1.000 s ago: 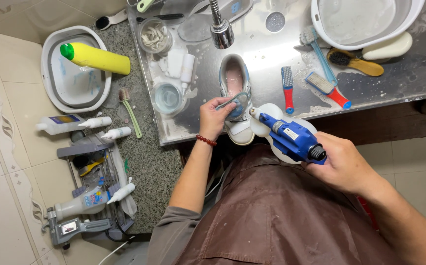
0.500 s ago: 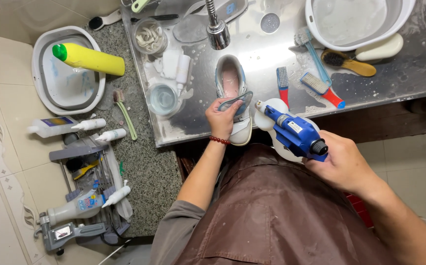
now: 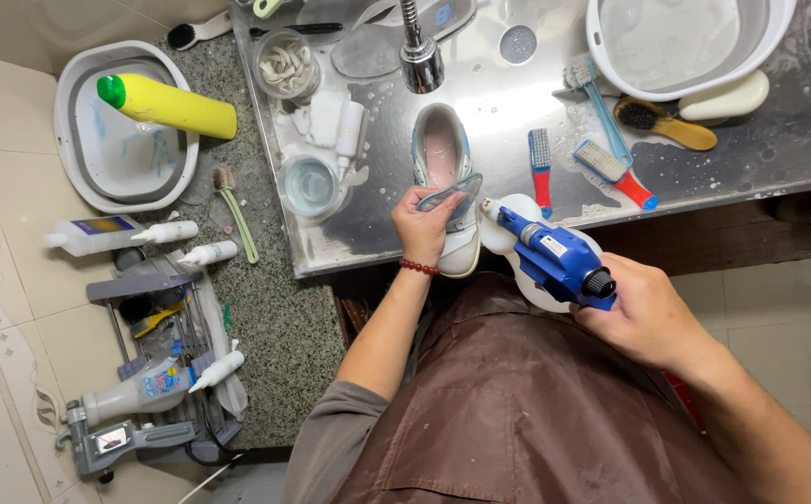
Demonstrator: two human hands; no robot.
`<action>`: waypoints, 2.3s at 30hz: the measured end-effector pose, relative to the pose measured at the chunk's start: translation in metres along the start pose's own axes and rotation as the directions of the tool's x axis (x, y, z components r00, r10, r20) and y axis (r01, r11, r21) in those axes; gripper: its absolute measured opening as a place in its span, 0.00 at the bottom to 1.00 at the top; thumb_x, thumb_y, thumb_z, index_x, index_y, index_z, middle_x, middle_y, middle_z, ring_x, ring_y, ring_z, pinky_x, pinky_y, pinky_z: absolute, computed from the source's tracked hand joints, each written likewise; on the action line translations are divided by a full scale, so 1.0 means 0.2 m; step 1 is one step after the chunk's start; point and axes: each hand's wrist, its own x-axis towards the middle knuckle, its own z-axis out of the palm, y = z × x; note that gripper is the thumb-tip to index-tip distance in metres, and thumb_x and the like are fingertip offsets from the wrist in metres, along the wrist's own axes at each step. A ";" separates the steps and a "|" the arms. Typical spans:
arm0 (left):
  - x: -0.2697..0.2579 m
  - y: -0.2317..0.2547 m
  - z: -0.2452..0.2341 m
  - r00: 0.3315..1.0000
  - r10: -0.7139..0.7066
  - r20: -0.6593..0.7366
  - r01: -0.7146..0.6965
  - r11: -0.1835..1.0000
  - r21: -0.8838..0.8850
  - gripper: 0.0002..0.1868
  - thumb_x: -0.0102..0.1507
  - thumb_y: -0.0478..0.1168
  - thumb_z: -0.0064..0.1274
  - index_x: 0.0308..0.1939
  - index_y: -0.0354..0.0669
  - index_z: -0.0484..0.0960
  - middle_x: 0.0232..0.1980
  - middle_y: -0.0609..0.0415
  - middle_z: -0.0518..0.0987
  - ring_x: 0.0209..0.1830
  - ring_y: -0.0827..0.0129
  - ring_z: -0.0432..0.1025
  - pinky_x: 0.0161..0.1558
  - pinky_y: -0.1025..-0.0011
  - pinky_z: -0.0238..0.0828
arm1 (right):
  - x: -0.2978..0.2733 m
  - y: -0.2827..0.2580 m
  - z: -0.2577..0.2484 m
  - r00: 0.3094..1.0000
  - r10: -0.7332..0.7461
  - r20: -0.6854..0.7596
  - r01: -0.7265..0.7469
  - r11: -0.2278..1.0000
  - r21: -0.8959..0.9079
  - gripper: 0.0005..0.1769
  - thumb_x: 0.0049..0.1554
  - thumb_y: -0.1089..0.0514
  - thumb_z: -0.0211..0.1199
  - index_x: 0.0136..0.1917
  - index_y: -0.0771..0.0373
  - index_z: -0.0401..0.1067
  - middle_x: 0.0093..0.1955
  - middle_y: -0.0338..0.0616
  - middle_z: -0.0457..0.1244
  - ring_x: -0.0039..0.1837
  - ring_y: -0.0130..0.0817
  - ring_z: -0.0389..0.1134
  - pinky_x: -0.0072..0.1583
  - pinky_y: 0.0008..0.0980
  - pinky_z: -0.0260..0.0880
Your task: The person rinses a white and blue sneaker under a running tap in a sink, scrubbing the exterior and interior with their hands. They then use a handheld electric cleaning tool to scrub the shoe's surface and sole.
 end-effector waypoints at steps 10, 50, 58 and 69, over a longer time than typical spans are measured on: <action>0.00 0.00 0.00 0.999 0.029 0.021 -0.030 0.999 0.022 0.11 0.56 0.31 0.71 0.32 0.36 0.81 0.35 0.55 0.84 0.34 0.80 0.75 0.39 0.78 0.75 | 0.01 -0.04 0.00 1.000 0.010 0.002 -0.010 1.000 0.030 0.16 0.43 0.61 0.69 0.47 0.64 0.73 0.39 0.47 0.68 0.39 0.39 0.71 0.45 0.35 0.71; 0.30 0.15 -0.44 0.925 -0.132 0.355 0.098 0.989 0.110 0.19 0.60 0.30 0.59 0.56 0.36 0.81 0.41 0.56 0.82 0.39 0.79 0.75 0.44 0.79 0.76 | -0.04 -0.03 -0.10 0.999 0.045 -0.011 -0.044 0.998 0.047 0.18 0.41 0.60 0.71 0.47 0.63 0.74 0.40 0.46 0.68 0.42 0.40 0.68 0.47 0.36 0.70; 0.29 0.01 -0.56 0.820 -0.285 0.496 0.225 0.958 0.179 0.10 0.67 0.31 0.54 0.51 0.31 0.82 0.43 0.57 0.82 0.41 0.79 0.73 0.46 0.78 0.72 | -0.04 0.03 -0.07 0.996 -0.082 0.031 0.080 0.995 0.065 0.19 0.42 0.60 0.70 0.48 0.62 0.73 0.41 0.46 0.67 0.42 0.42 0.71 0.47 0.36 0.71; 0.18 -0.02 -0.58 0.822 -0.320 0.471 0.331 0.942 0.061 0.12 0.66 0.30 0.52 0.53 0.30 0.81 0.45 0.56 0.83 0.42 0.78 0.75 0.49 0.77 0.73 | 0.05 0.04 -0.03 0.989 -0.117 0.095 0.116 0.993 0.019 0.25 0.40 0.60 0.68 0.53 0.64 0.72 0.44 0.53 0.67 0.47 0.51 0.70 0.50 0.40 0.70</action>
